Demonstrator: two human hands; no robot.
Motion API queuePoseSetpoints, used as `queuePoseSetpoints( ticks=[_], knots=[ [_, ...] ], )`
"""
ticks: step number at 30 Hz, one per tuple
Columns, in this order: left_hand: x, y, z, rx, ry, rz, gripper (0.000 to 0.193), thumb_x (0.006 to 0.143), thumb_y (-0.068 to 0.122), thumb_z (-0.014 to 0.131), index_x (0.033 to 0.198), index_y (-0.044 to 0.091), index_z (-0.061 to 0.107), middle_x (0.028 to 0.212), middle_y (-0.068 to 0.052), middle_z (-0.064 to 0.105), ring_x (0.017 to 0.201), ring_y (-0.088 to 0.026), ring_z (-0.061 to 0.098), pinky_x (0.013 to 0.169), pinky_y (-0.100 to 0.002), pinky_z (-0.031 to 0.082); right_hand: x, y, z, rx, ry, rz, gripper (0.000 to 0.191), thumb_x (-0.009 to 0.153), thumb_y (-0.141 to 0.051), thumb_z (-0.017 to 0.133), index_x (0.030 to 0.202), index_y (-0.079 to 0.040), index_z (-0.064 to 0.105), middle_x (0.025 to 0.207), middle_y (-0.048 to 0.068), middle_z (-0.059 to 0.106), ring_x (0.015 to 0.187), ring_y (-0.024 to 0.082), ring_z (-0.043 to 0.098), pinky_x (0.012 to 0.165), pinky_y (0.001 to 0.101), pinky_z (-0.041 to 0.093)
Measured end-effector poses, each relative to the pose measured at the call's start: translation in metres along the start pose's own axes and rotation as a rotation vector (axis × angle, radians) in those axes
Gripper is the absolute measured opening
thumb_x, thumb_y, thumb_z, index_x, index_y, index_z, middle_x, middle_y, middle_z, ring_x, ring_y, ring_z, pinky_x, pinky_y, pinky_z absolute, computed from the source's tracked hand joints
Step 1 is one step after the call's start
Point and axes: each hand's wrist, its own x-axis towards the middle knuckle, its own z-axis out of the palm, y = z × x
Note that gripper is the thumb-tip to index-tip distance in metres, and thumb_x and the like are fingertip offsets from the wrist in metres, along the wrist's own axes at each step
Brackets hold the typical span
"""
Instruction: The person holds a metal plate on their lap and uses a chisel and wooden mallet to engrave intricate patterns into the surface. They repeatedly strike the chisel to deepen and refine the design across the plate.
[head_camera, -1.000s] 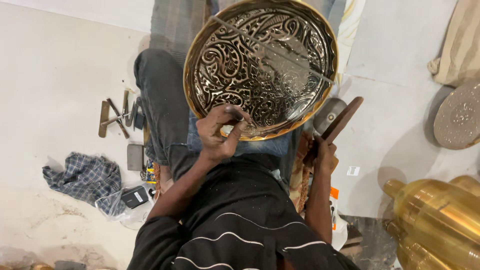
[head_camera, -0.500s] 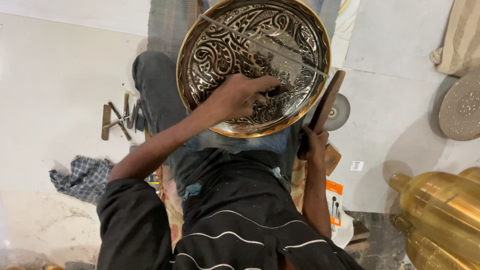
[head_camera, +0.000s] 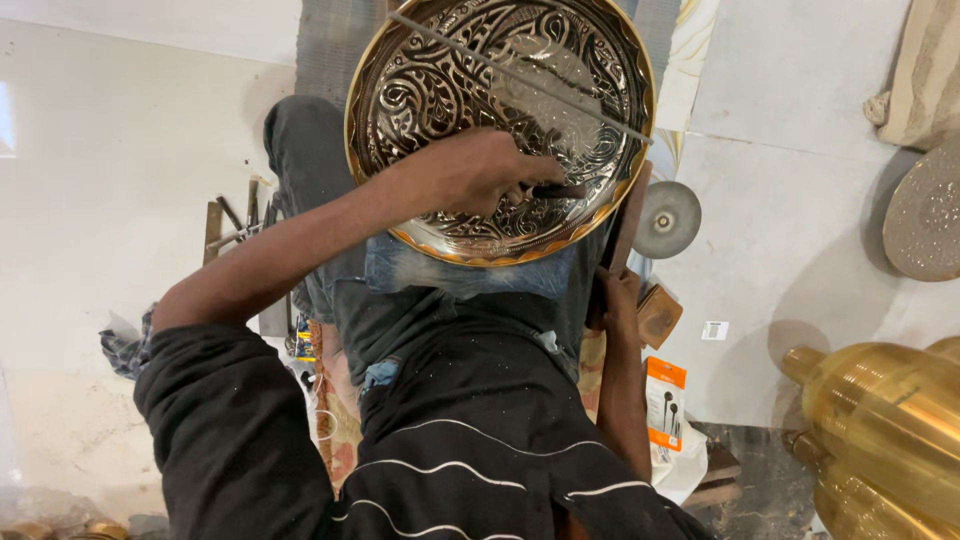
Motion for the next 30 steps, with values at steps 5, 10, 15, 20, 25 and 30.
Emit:
queuePoseSetpoints(
  ticks=[5,10,15,20,25,30],
  knots=[
    [0.003,0.004,-0.002,-0.045,0.018,-0.002,0.071,0.069,-0.011,0.065,0.135,0.017,0.061,0.088,-0.012,0.078,0.076,-0.031,0.076,0.064,-0.045,0.059,-0.008,0.004,-0.008,0.203,0.114,0.075,0.019,0.083,-0.005,0.074,0.097,0.004,0.065,0.075,0.007,0.067,0.059,0.017,0.062,0.051,0.0296,0.048],
    [0.0,0.011,0.001,-0.016,-0.05,-0.175,0.074,0.069,-0.012,0.065,0.135,0.019,0.06,0.094,-0.01,0.079,0.072,-0.028,0.076,0.061,-0.043,0.06,0.007,0.002,-0.019,0.048,0.253,-0.021,0.028,0.086,-0.012,0.078,0.093,0.01,0.063,0.076,0.014,0.065,0.059,0.02,0.061,0.049,0.0335,0.046],
    [-0.035,0.023,0.011,-0.218,0.328,-0.052,0.056,0.075,-0.01,0.069,0.126,0.01,0.064,0.103,-0.014,0.078,0.089,-0.026,0.08,0.068,-0.037,0.062,0.054,-0.042,-0.016,-0.228,0.437,-0.393,0.058,0.087,-0.038,0.086,0.109,0.015,0.074,0.097,0.023,0.076,0.081,0.029,0.073,0.075,0.0395,0.06],
    [-0.065,0.044,0.035,-0.339,0.564,-0.063,0.044,0.081,-0.012,0.069,0.121,0.006,0.067,0.105,-0.013,0.078,0.092,-0.028,0.079,0.076,-0.036,0.063,0.09,-0.094,-0.003,-0.854,0.667,0.064,0.08,0.06,-0.045,0.097,0.117,0.004,0.069,0.134,0.033,0.049,0.12,0.053,0.048,0.095,0.0591,0.047],
    [-0.078,0.041,0.046,-0.381,0.648,-0.1,0.045,0.079,-0.015,0.065,0.121,0.003,0.067,0.107,-0.012,0.078,0.097,-0.028,0.079,0.08,-0.035,0.063,0.088,-0.1,0.0,-0.691,0.511,0.032,0.066,0.061,-0.035,0.095,0.107,0.006,0.071,0.115,0.029,0.062,0.105,0.042,0.056,0.083,0.052,0.05],
    [-0.086,0.031,0.046,-0.393,0.726,-0.04,0.044,0.08,-0.015,0.067,0.121,0.001,0.065,0.109,-0.014,0.077,0.1,-0.028,0.078,0.083,-0.034,0.064,0.07,-0.095,-0.013,-0.215,0.189,-0.287,0.044,0.074,-0.018,0.083,0.105,0.011,0.069,0.091,0.011,0.073,0.073,0.019,0.068,0.064,0.0333,0.058]
  ],
)
